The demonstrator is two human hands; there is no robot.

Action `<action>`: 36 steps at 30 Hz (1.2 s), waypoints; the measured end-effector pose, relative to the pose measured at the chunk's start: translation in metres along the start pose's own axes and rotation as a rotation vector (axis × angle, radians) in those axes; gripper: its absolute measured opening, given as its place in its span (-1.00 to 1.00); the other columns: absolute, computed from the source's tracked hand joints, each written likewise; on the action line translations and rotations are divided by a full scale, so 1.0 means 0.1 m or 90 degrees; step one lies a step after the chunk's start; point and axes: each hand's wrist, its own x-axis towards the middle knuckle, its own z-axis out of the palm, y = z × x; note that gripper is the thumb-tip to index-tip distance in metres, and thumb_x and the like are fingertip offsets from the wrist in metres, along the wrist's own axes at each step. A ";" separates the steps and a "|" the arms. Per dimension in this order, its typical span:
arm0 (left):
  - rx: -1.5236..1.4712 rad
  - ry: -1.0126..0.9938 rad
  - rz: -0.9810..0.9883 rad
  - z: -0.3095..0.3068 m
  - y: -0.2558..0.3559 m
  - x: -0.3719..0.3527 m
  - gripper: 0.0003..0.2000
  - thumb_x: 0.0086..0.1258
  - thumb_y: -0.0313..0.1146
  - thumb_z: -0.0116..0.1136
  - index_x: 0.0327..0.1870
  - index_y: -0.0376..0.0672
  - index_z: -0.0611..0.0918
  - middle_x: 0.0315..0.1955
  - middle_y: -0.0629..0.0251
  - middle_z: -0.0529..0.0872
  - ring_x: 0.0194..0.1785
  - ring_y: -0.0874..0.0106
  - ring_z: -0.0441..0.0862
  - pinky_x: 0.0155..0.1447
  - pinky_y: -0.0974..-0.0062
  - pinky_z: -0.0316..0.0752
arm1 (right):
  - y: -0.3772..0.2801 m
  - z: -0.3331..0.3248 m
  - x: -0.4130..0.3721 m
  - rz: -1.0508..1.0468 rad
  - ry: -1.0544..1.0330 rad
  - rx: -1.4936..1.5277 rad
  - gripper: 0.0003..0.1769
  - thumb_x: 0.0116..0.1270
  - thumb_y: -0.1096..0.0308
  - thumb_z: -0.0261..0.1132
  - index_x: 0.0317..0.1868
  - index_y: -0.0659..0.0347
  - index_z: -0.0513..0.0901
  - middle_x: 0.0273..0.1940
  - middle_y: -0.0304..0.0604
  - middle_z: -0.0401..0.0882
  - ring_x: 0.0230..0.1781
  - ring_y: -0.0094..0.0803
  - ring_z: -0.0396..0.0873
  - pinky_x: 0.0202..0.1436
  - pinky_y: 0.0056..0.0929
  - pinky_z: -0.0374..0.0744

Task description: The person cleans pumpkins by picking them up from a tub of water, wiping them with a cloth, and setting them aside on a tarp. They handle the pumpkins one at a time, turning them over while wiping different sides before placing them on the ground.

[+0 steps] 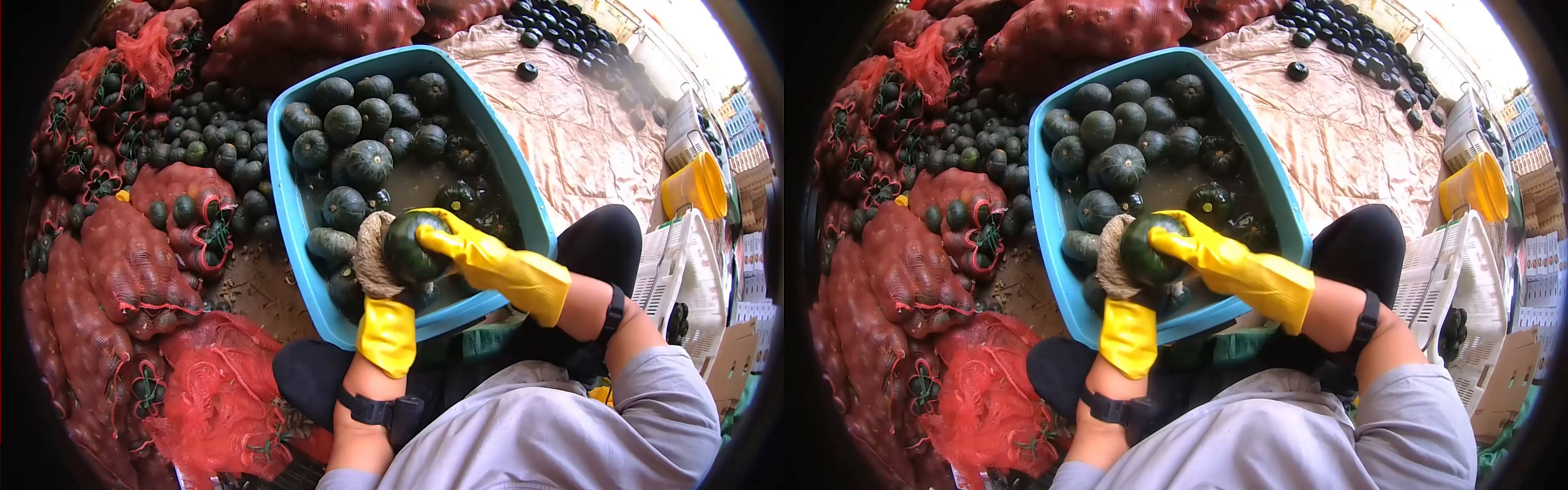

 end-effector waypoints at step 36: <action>-0.439 0.092 -0.020 0.09 0.06 -0.08 -0.28 -0.07 -0.18 0.62 0.22 -0.16 0.62 0.05 0.14 0.77 0.21 0.12 0.72 0.39 0.20 0.52 | 0.47 0.10 0.06 -0.266 0.196 -0.248 -0.36 0.59 -0.03 0.37 0.49 0.14 0.50 0.33 -0.09 0.59 0.35 -0.29 0.57 0.49 -0.22 0.50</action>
